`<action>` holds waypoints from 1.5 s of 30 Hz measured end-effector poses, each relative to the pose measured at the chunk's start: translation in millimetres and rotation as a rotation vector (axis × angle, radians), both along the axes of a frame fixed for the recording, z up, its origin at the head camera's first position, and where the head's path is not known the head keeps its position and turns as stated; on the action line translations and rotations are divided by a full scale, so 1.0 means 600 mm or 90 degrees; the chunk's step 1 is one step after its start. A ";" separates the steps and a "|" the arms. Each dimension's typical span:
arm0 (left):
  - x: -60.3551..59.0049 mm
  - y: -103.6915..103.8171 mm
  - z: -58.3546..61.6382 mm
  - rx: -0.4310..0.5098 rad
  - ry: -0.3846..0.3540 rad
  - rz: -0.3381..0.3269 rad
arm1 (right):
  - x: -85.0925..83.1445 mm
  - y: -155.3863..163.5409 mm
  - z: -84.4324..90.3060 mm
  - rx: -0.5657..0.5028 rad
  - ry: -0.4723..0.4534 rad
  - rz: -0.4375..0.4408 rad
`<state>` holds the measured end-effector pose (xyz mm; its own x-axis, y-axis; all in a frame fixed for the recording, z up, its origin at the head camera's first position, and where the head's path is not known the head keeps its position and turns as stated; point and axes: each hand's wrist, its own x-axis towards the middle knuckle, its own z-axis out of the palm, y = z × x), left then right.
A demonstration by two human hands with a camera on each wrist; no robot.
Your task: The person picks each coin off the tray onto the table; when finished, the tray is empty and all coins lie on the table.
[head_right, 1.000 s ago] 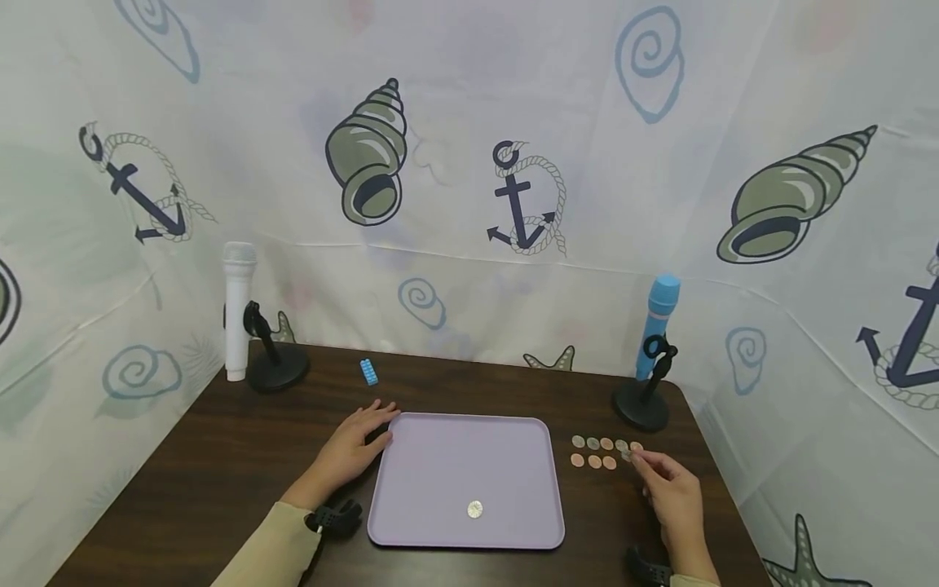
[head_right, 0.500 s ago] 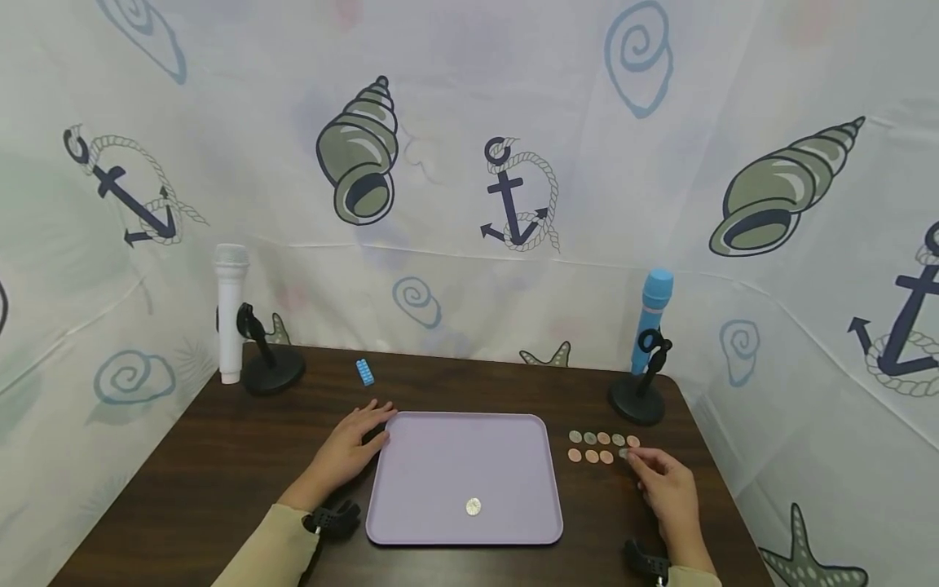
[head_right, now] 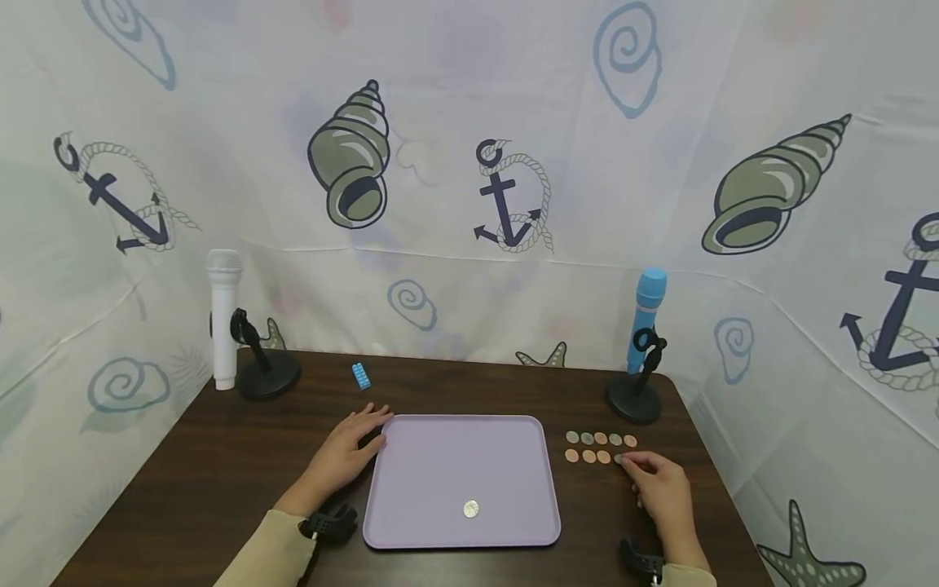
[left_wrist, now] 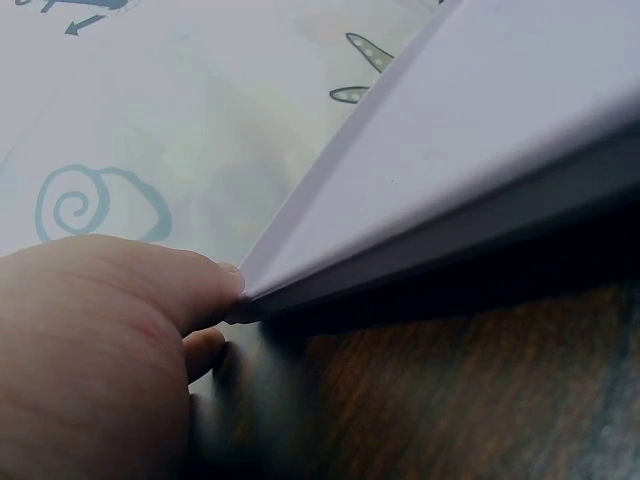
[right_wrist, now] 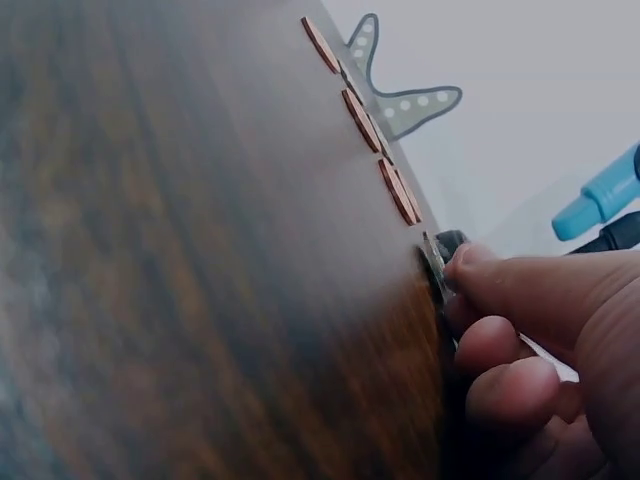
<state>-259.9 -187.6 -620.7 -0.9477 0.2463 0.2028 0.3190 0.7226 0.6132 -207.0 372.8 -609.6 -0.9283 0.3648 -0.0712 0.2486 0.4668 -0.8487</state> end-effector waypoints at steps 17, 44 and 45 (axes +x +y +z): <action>0.005 -0.009 0.002 0.002 -0.005 0.005 | -0.003 -0.007 0.006 0.006 -0.019 0.036; 0.005 0.001 -0.001 0.006 -0.009 0.014 | 0.053 -0.190 0.146 0.292 0.111 0.550; 0.004 0.001 0.000 0.005 -0.009 0.014 | 0.057 -0.207 0.151 0.303 0.083 0.600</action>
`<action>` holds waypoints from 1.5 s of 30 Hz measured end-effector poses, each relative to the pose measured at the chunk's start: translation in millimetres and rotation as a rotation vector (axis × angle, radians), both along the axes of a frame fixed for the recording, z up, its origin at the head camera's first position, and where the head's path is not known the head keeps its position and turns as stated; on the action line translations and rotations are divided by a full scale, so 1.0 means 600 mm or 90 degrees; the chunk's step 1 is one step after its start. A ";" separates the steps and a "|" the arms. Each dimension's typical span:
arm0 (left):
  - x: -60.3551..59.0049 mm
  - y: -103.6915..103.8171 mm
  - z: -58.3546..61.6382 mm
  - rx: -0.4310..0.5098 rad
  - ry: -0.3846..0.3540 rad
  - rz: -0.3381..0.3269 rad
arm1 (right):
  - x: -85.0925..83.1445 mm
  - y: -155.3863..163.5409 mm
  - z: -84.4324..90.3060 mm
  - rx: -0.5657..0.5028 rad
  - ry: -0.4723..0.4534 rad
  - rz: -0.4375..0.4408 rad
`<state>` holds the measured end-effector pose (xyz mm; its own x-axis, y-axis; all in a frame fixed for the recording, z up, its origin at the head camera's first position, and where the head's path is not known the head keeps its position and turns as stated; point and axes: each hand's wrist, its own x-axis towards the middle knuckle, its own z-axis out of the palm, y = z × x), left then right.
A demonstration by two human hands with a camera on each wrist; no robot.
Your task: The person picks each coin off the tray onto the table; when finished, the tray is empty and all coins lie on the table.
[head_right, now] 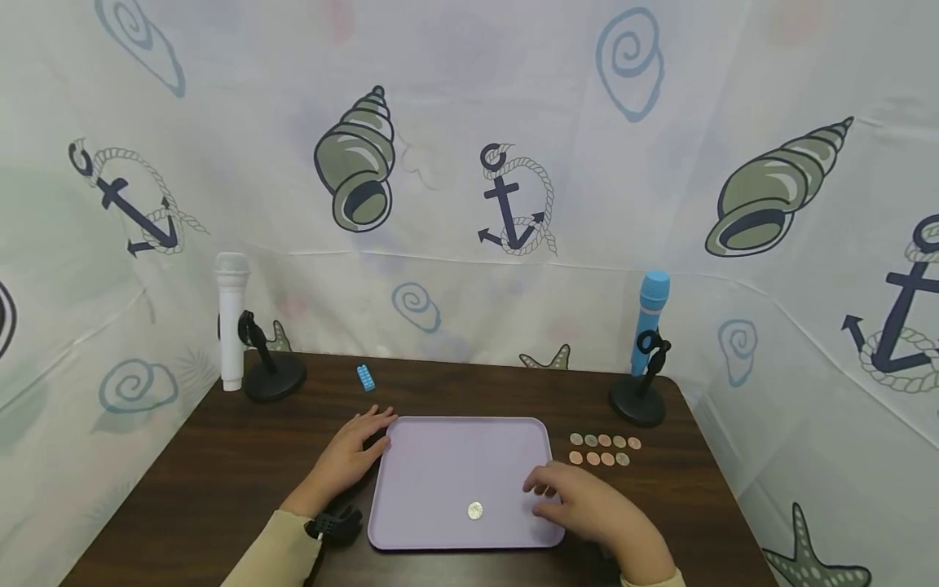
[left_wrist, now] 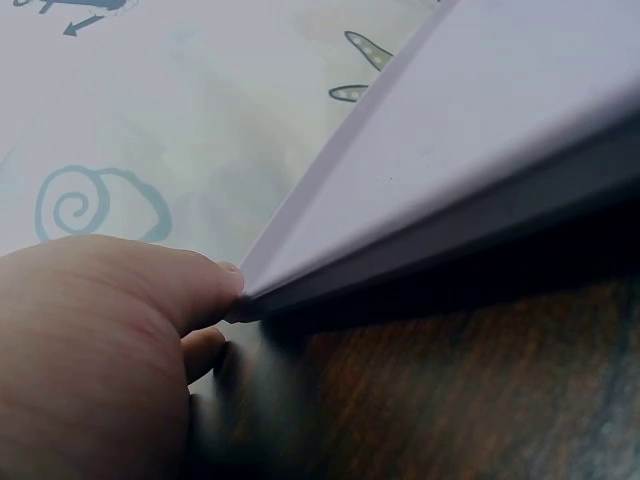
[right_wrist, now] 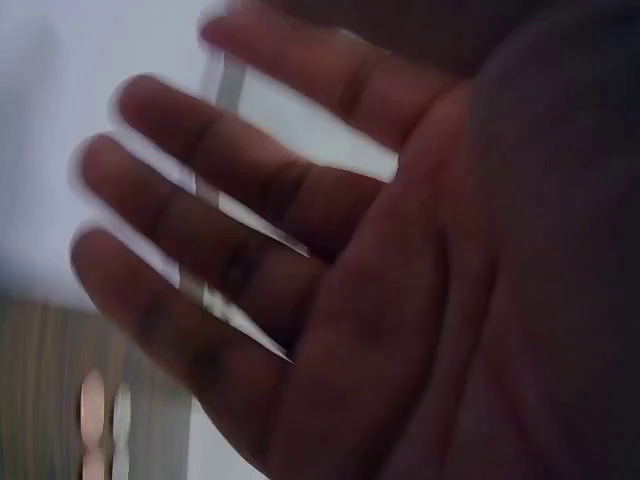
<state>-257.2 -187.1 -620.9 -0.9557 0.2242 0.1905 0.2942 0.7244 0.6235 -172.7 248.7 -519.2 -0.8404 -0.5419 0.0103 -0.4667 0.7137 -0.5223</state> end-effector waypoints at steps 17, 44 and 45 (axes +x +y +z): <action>-0.001 -0.007 0.002 0.007 0.015 -0.011 | -0.010 -0.156 -0.049 0.104 0.117 0.106; -0.003 0.003 -0.002 0.002 0.029 -0.013 | -0.011 -0.157 -0.075 0.124 0.127 0.076; -0.003 0.003 -0.002 0.003 0.033 -0.011 | -0.011 -0.156 -0.076 0.124 0.125 0.076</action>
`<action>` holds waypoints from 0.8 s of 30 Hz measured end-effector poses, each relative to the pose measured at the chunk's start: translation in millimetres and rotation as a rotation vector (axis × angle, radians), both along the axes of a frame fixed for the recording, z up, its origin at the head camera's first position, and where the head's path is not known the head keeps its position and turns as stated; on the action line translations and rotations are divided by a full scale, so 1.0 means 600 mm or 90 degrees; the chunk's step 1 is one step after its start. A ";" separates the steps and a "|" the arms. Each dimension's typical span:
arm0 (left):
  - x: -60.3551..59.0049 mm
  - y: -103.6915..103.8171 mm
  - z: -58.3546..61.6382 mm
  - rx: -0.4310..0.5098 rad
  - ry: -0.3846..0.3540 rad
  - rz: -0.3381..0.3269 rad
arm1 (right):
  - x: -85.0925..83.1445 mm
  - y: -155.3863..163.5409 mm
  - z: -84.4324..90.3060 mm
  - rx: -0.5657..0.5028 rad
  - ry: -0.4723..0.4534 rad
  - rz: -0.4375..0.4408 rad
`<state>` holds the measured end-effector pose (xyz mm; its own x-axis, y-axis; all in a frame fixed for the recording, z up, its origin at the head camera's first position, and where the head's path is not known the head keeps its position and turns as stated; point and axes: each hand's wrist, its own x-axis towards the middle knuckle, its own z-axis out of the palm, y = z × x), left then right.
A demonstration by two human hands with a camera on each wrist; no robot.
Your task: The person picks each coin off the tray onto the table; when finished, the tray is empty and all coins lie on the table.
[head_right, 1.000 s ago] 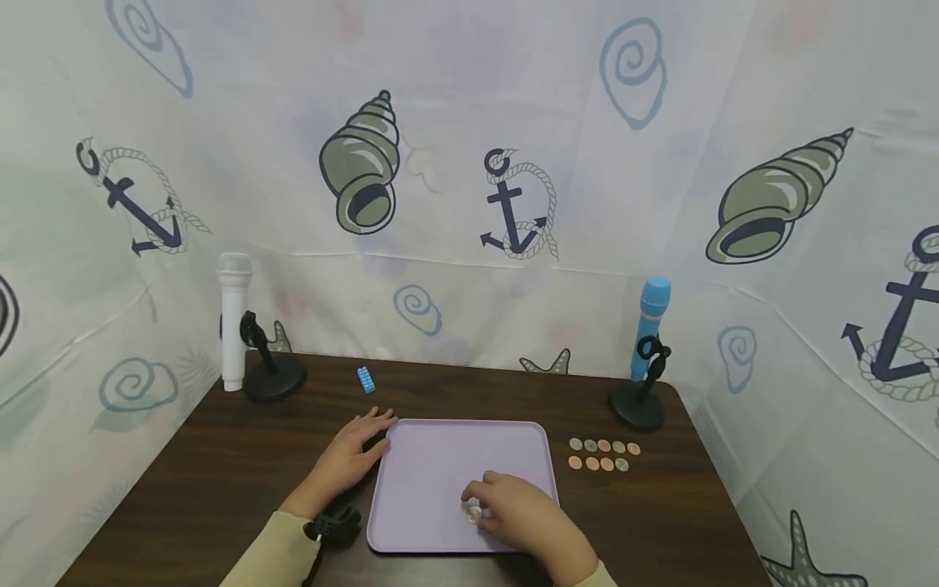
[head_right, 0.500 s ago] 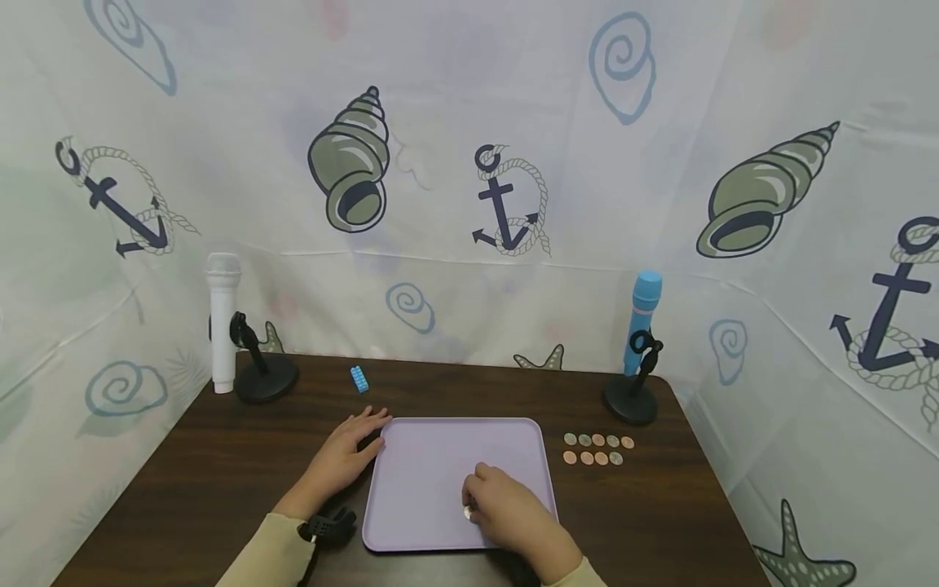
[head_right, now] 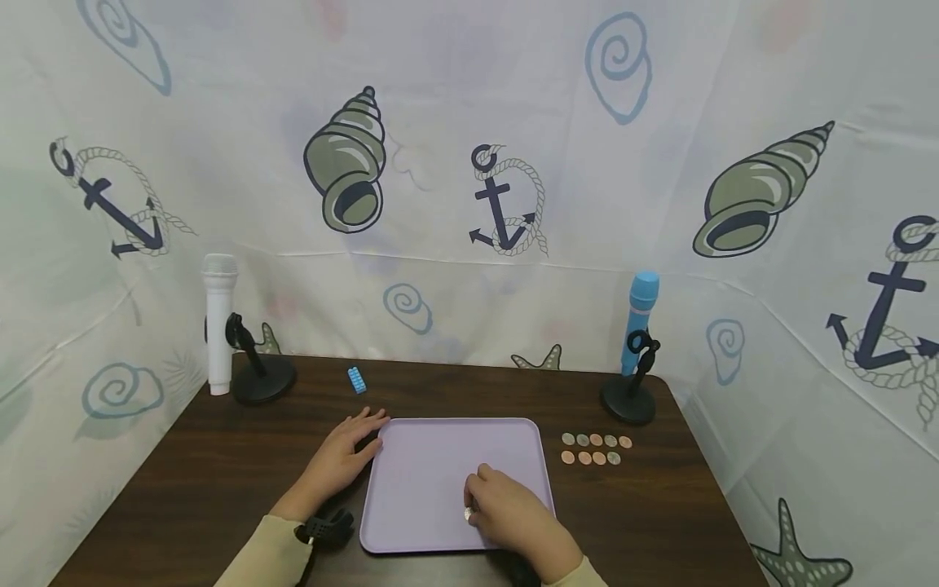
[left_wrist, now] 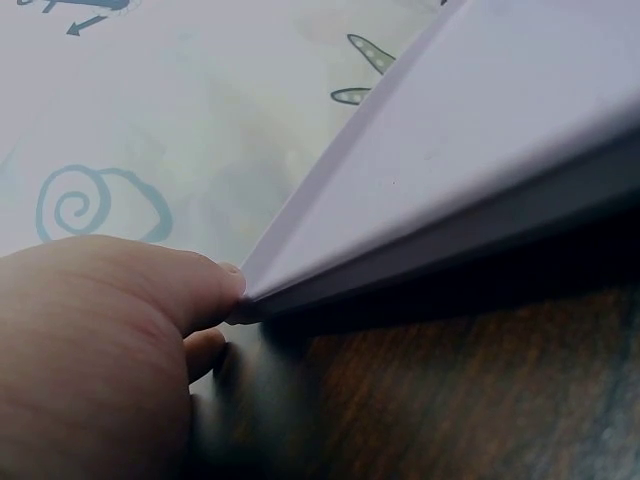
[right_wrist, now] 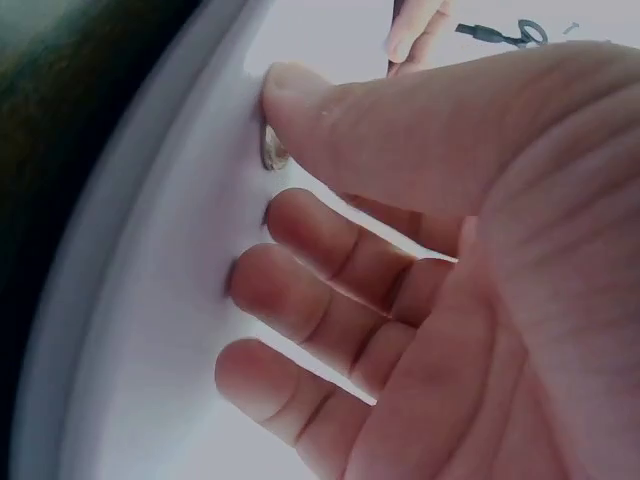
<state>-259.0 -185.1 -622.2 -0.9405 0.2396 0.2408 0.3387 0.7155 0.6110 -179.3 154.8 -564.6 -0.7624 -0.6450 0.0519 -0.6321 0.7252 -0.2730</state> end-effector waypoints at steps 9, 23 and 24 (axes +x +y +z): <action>0.004 0.000 0.005 0.004 0.000 0.005 | 0.001 0.002 0.003 -0.049 -0.045 0.019; 0.003 0.002 0.005 0.006 -0.014 0.010 | -0.035 0.078 0.034 -0.132 0.022 -0.075; 0.002 0.002 0.006 0.005 -0.015 0.009 | -0.038 0.090 0.035 -0.149 0.021 -0.094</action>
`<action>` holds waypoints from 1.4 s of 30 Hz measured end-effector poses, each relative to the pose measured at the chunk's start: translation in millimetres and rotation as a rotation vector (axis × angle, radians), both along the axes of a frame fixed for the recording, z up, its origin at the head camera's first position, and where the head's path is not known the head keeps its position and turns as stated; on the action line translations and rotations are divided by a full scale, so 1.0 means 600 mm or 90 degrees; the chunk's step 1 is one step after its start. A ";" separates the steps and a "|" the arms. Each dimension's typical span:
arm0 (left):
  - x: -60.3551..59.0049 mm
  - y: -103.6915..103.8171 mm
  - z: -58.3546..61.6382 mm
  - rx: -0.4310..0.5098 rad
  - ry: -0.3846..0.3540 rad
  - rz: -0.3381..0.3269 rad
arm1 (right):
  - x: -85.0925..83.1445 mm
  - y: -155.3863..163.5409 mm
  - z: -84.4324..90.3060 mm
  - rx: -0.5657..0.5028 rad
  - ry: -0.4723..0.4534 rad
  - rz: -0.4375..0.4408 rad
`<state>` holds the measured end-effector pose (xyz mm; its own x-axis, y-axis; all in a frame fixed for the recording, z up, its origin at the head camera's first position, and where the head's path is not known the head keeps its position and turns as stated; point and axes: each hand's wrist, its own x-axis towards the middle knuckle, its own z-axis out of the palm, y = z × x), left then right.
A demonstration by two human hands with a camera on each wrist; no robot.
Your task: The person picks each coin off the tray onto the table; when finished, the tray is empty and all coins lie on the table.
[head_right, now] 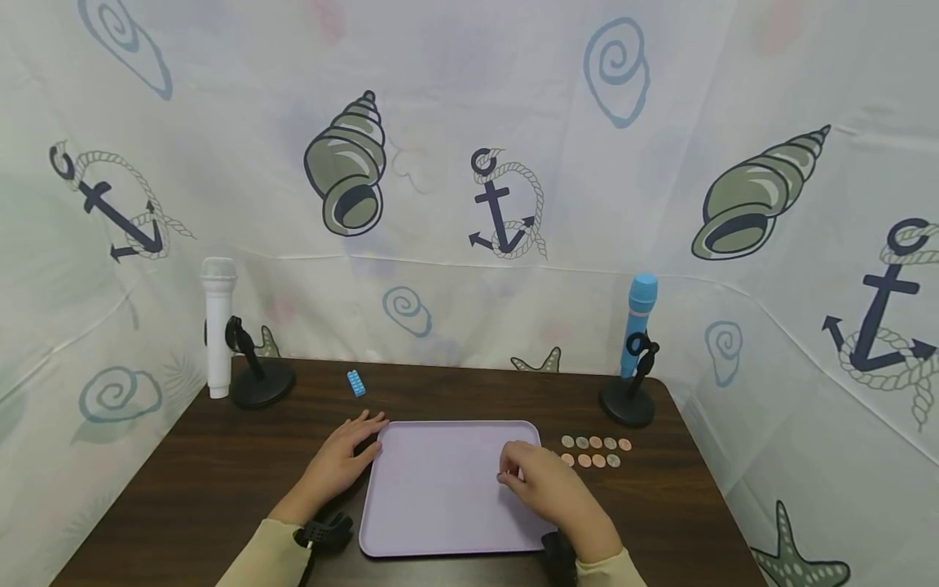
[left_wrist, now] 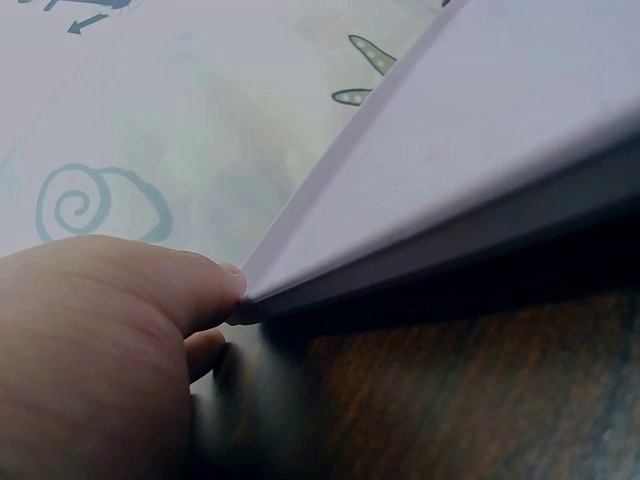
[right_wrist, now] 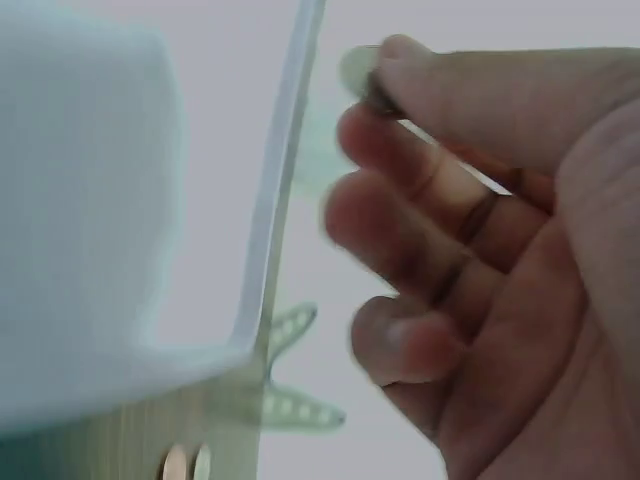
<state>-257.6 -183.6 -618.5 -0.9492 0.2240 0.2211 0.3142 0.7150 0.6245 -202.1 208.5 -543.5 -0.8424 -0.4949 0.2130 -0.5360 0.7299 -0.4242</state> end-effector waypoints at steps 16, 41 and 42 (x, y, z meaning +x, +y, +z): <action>-0.011 0.012 -0.008 -0.007 0.001 -0.021 | 0.016 0.198 -0.050 -0.208 0.047 -0.324; -0.001 -0.003 -0.005 0.005 0.014 -0.007 | 0.017 0.287 -0.105 -0.419 -0.185 -0.584; -0.001 -0.004 -0.005 0.005 0.007 -0.005 | 0.016 0.287 -0.106 -0.411 -0.187 -0.582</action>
<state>-258.0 -185.9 -621.5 -0.9447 0.2297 0.2339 0.3271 0.7075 0.6265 -192.5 380.8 -607.1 -0.8891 0.4538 -0.0594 0.2612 0.3966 -0.8801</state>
